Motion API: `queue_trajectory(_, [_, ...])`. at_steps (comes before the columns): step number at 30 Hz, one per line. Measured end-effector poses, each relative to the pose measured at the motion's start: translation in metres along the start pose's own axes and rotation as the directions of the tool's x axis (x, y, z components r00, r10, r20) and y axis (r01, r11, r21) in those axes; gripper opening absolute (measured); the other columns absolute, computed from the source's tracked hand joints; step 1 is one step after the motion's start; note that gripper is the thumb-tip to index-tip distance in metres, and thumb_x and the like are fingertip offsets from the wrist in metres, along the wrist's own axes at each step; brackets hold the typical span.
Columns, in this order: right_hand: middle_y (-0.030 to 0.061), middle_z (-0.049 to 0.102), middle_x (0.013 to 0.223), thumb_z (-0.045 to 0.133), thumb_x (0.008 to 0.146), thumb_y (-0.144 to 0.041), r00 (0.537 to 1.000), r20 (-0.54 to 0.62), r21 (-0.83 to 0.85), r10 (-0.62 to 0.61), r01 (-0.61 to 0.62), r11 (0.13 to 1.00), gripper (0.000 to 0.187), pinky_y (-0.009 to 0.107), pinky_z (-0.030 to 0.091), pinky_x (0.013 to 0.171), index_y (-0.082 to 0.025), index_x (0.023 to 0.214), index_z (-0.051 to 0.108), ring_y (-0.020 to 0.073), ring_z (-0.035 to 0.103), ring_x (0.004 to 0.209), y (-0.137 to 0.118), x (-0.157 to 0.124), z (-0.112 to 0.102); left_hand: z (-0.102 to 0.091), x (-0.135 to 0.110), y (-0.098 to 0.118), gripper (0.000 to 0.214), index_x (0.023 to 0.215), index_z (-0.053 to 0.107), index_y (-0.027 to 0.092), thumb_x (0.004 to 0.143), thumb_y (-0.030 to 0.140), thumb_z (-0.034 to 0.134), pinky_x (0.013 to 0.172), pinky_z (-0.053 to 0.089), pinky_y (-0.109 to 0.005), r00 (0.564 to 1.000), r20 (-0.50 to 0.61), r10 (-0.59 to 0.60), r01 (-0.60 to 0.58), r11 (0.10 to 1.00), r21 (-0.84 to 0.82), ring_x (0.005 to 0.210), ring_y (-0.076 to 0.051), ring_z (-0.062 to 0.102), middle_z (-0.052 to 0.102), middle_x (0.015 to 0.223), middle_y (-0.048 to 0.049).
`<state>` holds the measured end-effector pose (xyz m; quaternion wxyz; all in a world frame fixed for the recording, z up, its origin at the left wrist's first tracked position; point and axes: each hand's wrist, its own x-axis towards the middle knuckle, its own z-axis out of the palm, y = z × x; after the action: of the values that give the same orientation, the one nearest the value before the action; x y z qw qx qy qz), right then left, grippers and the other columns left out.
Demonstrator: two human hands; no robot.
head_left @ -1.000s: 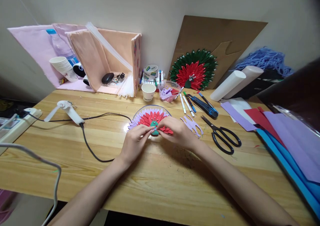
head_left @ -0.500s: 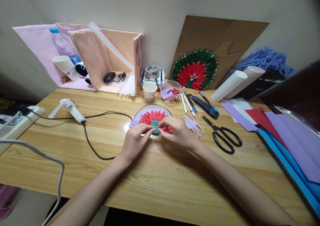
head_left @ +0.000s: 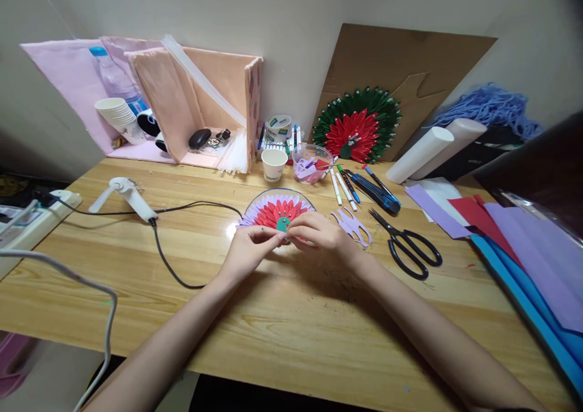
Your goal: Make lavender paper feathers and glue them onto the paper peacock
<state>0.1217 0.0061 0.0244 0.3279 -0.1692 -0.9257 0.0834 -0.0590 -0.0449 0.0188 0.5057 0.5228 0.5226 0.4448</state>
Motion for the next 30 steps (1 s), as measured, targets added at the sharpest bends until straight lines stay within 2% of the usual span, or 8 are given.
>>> queue_trajectory(6, [0.0082,0.064,0.081,0.049,0.086,-0.014,1.000,-0.015,0.031,0.024,-0.023,0.999,0.011,0.030,0.049,0.067,-0.017,0.084,0.060,0.0171,0.058,0.076,-0.003,0.005,-0.004,0.001,-0.001,0.000,0.014,0.074,0.072,0.015,0.071,0.028,0.068,0.070,0.055,-0.028,1.000,-0.014,0.007,-0.007,1.000,0.016,0.072,-0.018,0.068,0.073,0.075,-0.0062])
queue_trajectory(15, [0.0060,0.063,0.081,0.052,0.082,-0.014,0.985,-0.019,0.159,0.174,-0.169,0.973,0.008,0.032,0.047,0.071,-0.018,0.085,0.057,0.0174,0.057,0.078,-0.005,0.005,0.000,0.003,-0.003,0.001,0.018,0.079,0.072,0.014,0.074,0.030,0.065,0.074,0.056,-0.030,0.998,0.003,0.056,-0.056,0.998,0.004,0.075,-0.018,0.069,0.073,0.079,-0.0071])
queue_trajectory(21, [0.0036,0.061,0.074,0.054,0.077,-0.011,0.970,0.004,0.178,0.242,-0.239,0.955,0.008,0.030,0.045,0.065,-0.018,0.080,0.056,0.0158,0.055,0.071,-0.008,0.005,0.000,0.003,-0.008,-0.001,0.015,0.081,0.072,0.017,0.077,0.027,0.062,0.068,0.054,-0.026,0.978,-0.033,0.207,-0.196,0.959,0.203,0.073,-0.016,0.067,0.073,0.080,-0.0051])
queue_trajectory(26, [0.0019,0.059,0.075,0.057,0.074,-0.011,0.926,0.024,0.290,0.376,-0.366,0.884,0.008,0.026,0.044,0.061,-0.017,0.078,0.055,0.0130,0.054,0.067,-0.011,0.005,0.000,0.003,-0.009,-0.003,0.015,0.079,0.072,0.018,0.079,0.026,0.059,0.066,0.052,-0.024,0.951,-0.035,0.308,-0.284,0.913,0.294,0.072,-0.015,0.065,0.071,0.078,-0.0043])
queue_trajectory(30, [0.0005,0.057,0.073,0.056,0.073,-0.009,0.899,0.046,0.382,0.435,-0.418,0.824,0.010,0.025,0.044,0.061,-0.018,0.073,0.051,0.0119,0.054,0.066,-0.013,0.005,0.002,0.003,-0.010,-0.003,0.012,0.078,0.071,0.018,0.078,0.023,0.060,0.068,0.051,-0.025,0.928,-0.054,0.369,-0.330,0.880,0.341,0.071,-0.015,0.064,0.071,0.077,-0.0032])
